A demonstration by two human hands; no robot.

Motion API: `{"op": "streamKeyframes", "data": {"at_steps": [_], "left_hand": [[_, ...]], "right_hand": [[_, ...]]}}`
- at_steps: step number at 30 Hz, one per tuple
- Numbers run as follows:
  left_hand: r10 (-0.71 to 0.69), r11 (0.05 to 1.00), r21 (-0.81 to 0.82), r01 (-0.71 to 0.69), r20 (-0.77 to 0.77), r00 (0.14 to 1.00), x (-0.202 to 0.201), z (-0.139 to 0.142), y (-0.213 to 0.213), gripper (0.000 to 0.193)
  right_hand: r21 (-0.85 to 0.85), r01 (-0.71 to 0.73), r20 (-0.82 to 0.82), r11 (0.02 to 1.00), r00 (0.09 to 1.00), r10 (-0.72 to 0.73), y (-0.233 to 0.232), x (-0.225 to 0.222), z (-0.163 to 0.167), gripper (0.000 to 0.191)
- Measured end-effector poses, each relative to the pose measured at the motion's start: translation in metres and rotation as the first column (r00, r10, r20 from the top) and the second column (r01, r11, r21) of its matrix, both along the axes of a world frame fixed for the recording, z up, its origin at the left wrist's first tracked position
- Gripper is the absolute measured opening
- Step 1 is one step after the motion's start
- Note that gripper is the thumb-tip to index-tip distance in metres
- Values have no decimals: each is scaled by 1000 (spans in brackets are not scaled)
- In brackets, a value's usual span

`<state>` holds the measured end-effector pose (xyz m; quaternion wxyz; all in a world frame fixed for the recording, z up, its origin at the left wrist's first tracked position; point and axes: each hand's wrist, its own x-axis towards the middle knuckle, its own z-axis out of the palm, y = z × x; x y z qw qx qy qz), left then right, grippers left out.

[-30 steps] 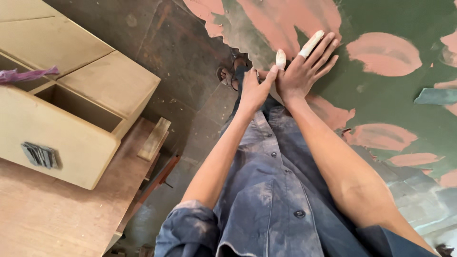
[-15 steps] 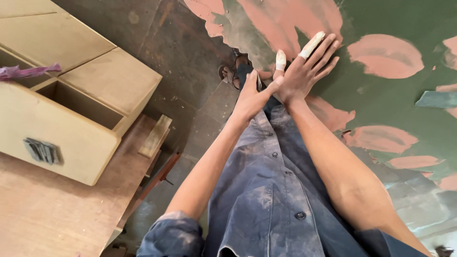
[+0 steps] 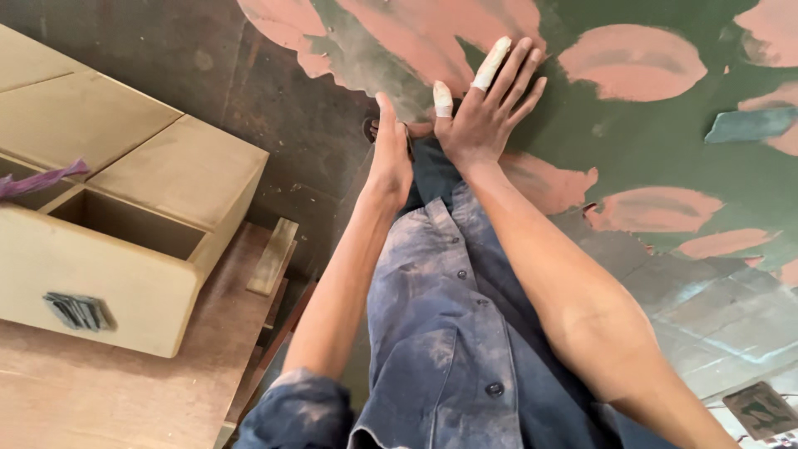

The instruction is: The person scrapes pink paint from a green surface using a metal scraper held in the right hand while stabilizing with the left hand. The person moves along the surface, repeatedly scraping small areas to remove the paint.

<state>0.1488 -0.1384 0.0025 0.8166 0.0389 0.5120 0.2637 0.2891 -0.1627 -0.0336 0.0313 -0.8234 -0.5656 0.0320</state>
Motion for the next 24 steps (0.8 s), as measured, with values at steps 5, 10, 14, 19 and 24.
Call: {"op": "streamKeyframes", "data": {"at_steps": [5, 10, 14, 19, 24], "left_hand": [[-55, 998, -13, 55, -8, 998, 4, -1, -4, 85], [-72, 997, -18, 71, -92, 993, 0, 2, -2, 79], [-75, 996, -51, 71, -70, 995, 0, 1, -3, 78], [21, 998, -50, -26, -103, 994, 7, 0, -3, 77], [73, 997, -32, -74, -16, 997, 7, 0, -3, 89]], "right_hand": [[45, -12, 5, 999, 1000, 12, 0, 2, 0, 89], [5, -5, -25, 1000, 1000, 5, 2, 0, 4, 90], [-28, 1, -32, 1000, 999, -2, 3, -1, 6, 90], [-38, -11, -24, 999, 1000, 10, 2, 1, 5, 91], [-54, -2, -68, 999, 998, -1, 3, 0, 6, 92]]}}
